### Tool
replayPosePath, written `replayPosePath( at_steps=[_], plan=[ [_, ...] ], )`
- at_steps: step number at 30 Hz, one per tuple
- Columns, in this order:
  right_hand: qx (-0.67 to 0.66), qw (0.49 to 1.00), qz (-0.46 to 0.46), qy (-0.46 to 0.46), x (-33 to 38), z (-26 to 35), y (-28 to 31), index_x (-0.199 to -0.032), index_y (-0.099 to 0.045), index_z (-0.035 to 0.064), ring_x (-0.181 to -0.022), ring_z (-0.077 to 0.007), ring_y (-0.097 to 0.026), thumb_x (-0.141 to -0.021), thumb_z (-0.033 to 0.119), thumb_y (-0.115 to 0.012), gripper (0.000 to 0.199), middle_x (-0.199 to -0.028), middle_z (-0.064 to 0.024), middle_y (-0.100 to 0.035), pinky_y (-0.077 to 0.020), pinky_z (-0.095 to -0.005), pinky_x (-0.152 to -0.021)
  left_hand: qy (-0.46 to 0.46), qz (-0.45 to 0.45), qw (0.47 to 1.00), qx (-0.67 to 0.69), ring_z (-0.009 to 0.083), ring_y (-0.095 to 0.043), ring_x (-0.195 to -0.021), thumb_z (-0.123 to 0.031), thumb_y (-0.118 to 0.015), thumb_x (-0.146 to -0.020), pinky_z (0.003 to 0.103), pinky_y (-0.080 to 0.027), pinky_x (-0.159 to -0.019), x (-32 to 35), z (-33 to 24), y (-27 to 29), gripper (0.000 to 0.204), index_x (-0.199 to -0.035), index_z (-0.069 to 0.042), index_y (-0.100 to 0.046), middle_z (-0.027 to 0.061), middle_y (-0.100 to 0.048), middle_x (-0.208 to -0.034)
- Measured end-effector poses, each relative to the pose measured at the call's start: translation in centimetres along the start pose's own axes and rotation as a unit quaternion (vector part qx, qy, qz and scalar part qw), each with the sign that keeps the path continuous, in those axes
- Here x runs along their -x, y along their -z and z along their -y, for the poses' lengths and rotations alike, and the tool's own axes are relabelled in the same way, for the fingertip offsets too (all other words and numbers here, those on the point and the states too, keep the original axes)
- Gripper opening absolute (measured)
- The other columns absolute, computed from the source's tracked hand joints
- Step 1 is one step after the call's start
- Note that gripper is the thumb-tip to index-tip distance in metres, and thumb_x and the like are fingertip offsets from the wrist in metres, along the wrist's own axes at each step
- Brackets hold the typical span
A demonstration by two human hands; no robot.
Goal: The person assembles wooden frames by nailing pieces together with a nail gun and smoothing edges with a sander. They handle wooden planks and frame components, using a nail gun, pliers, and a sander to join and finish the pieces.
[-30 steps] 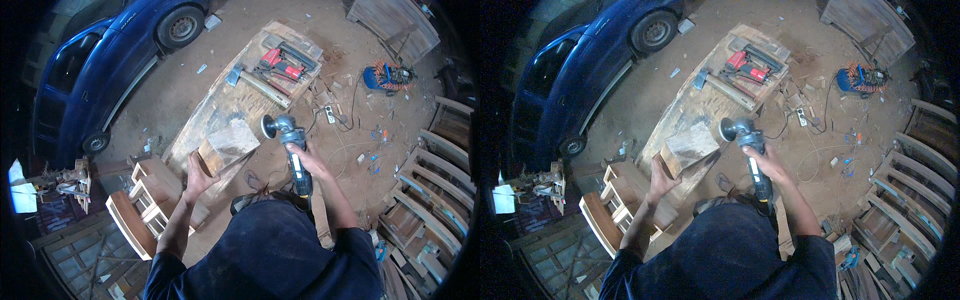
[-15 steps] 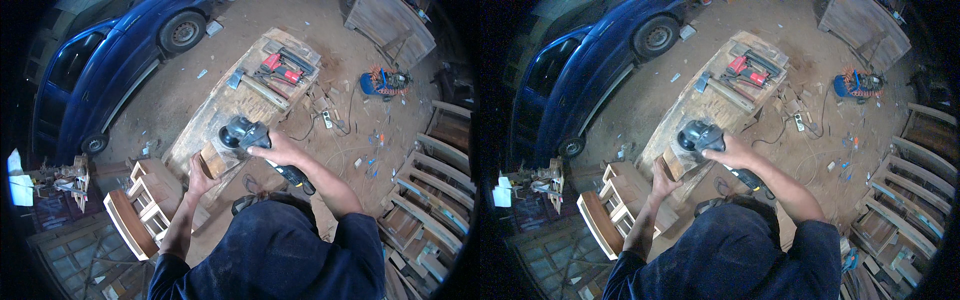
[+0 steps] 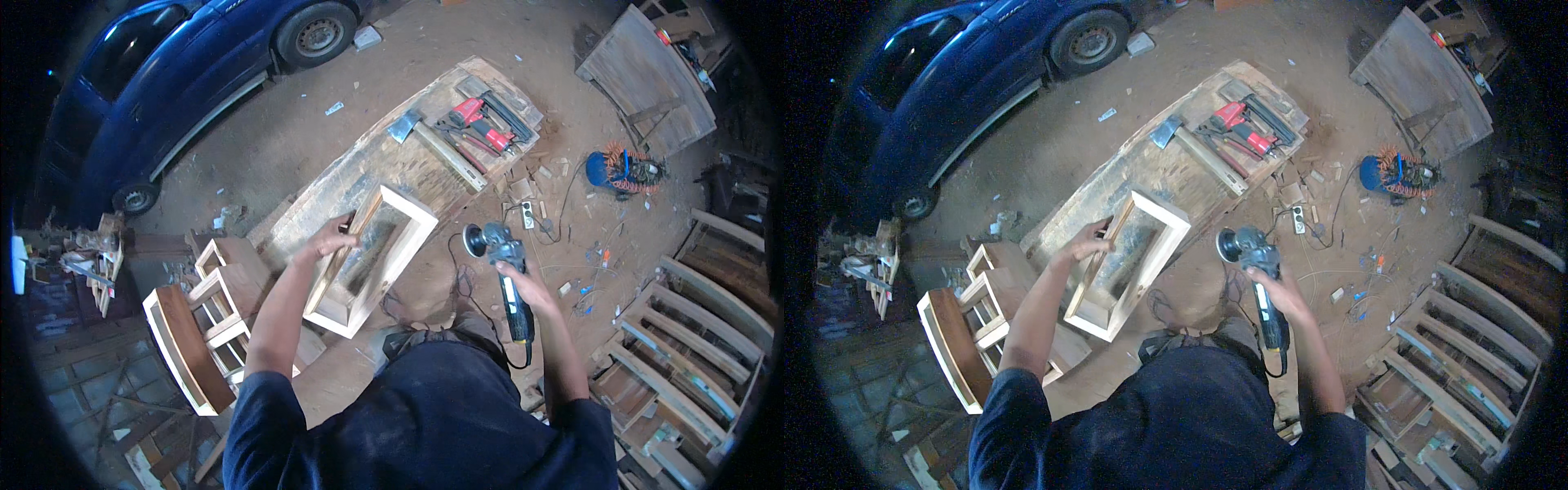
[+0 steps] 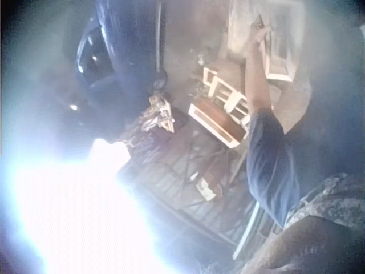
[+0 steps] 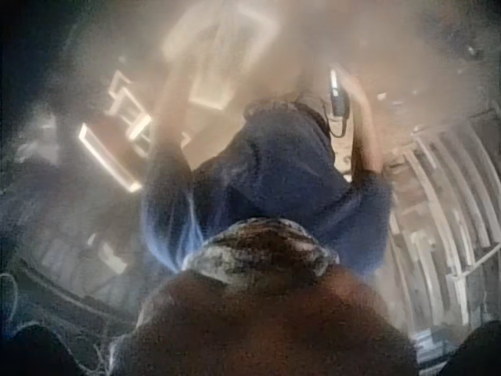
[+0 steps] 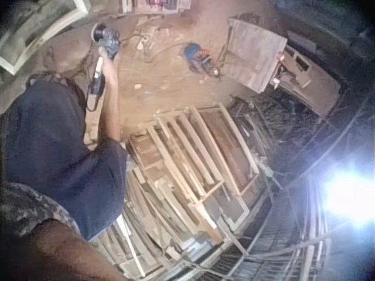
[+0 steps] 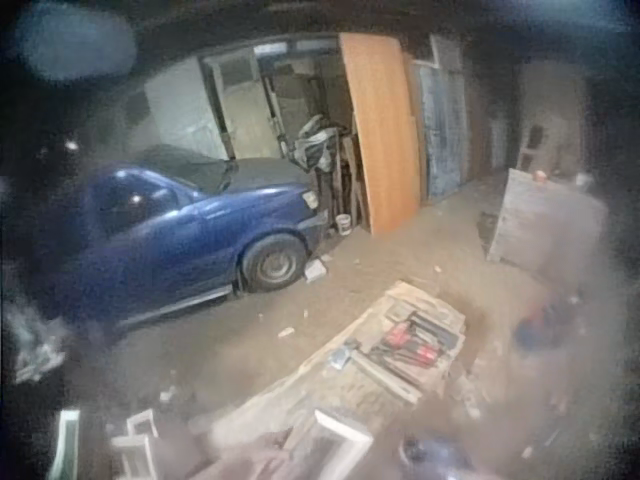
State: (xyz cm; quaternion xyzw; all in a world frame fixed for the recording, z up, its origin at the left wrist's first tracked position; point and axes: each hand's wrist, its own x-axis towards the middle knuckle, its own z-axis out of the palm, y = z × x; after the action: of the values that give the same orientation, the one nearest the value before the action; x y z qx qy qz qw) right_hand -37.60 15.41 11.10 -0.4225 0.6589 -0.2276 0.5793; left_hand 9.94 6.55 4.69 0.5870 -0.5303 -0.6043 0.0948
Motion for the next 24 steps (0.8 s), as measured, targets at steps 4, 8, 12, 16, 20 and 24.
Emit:
replayPosePath(
  at_steps=[4, 8, 12, 16, 20, 24],
  plan=[
    [-0.045, 0.996, -0.045, -0.063, 2.3, -1.1, 0.6, -0.109, -0.069, 0.0053, -0.068, -0.0161, -0.063, -0.086, 0.041, -0.077, 0.043, -0.084, -0.0047, -0.065, -0.052, -0.0312, -0.058, 0.002, -0.018, 1.0, 0.018, 0.0271, -0.057, -0.122, -0.039, -0.077, -0.064, 0.039, -0.043, -0.106, -2.1, -0.4, 1.9, 0.104, -0.152, 0.003, -0.041, 0.0172, -0.06, -0.135],
    [-0.065, 0.993, -0.064, -0.07, 3.7, -1.7, 1.2, -0.107, -0.068, 0.0033, -0.068, -0.0148, -0.062, -0.086, 0.043, -0.076, 0.046, -0.083, -0.0031, -0.064, -0.0504, -0.0319, -0.059, 0.026, -0.028, 0.997, 0.062, 0.0288, -0.052, -0.126, -0.045, -0.078, -0.065, 0.041, -0.04, -0.108, -2.4, -1.7, 4.1, 0.107, -0.151, 0.005, -0.04, 0.0197, -0.055, -0.14],
    [-0.07, 0.99, -0.059, -0.108, 4.0, -2.0, 1.7, -0.115, -0.066, 0.0025, -0.073, -0.0168, -0.063, -0.085, 0.044, -0.076, 0.052, -0.091, -0.0049, -0.064, -0.05, -0.0325, -0.062, 0.051, -0.052, 0.985, 0.158, 0.0277, -0.055, -0.116, -0.055, -0.076, -0.071, 0.043, -0.043, -0.103, -2.0, -1.5, 5.8, 0.095, -0.143, 0.0, -0.047, 0.0166, -0.058, -0.127],
    [-0.044, 0.989, -0.087, -0.113, 3.4, -2.6, 1.7, -0.116, -0.063, 0.0025, -0.067, -0.0178, -0.065, -0.085, 0.044, -0.076, 0.053, -0.086, -0.0057, -0.064, -0.0519, -0.0337, -0.059, 0.073, -0.077, 0.973, 0.204, 0.0273, -0.055, -0.118, -0.058, -0.075, -0.073, 0.042, -0.043, -0.102, -1.9, -0.2, 6.7, 0.097, -0.143, 0.004, -0.046, 0.0193, -0.057, -0.127],
    [-0.073, 0.989, -0.08, -0.099, 2.6, -3.4, 1.7, -0.113, -0.064, 0.0042, -0.064, -0.0163, -0.063, -0.086, 0.042, -0.076, 0.048, -0.082, -0.0044, -0.063, -0.0504, -0.0325, -0.057, 0.029, -0.117, 0.985, 0.127, 0.0291, -0.056, -0.12, -0.056, -0.077, -0.072, 0.04, -0.043, -0.104, -0.8, -1.8, 8.3, 0.101, -0.145, 0.007, -0.045, 0.0219, -0.056, -0.133],
    [-0.07, 0.988, -0.089, -0.103, 1.9, -4.5, 2.0, -0.112, -0.068, 0.0051, -0.073, -0.0129, -0.061, -0.087, 0.039, -0.076, 0.043, -0.087, -0.0015, -0.065, -0.048, -0.0299, -0.065, 0.002, -0.083, 0.996, 0.033, 0.0391, -0.042, -0.141, -0.063, -0.083, -0.061, 0.049, -0.035, -0.116, 1.2, -6.3, 7.9, 0.125, -0.158, -0.002, -0.031, 0.0276, -0.038, -0.155]
  ],
)
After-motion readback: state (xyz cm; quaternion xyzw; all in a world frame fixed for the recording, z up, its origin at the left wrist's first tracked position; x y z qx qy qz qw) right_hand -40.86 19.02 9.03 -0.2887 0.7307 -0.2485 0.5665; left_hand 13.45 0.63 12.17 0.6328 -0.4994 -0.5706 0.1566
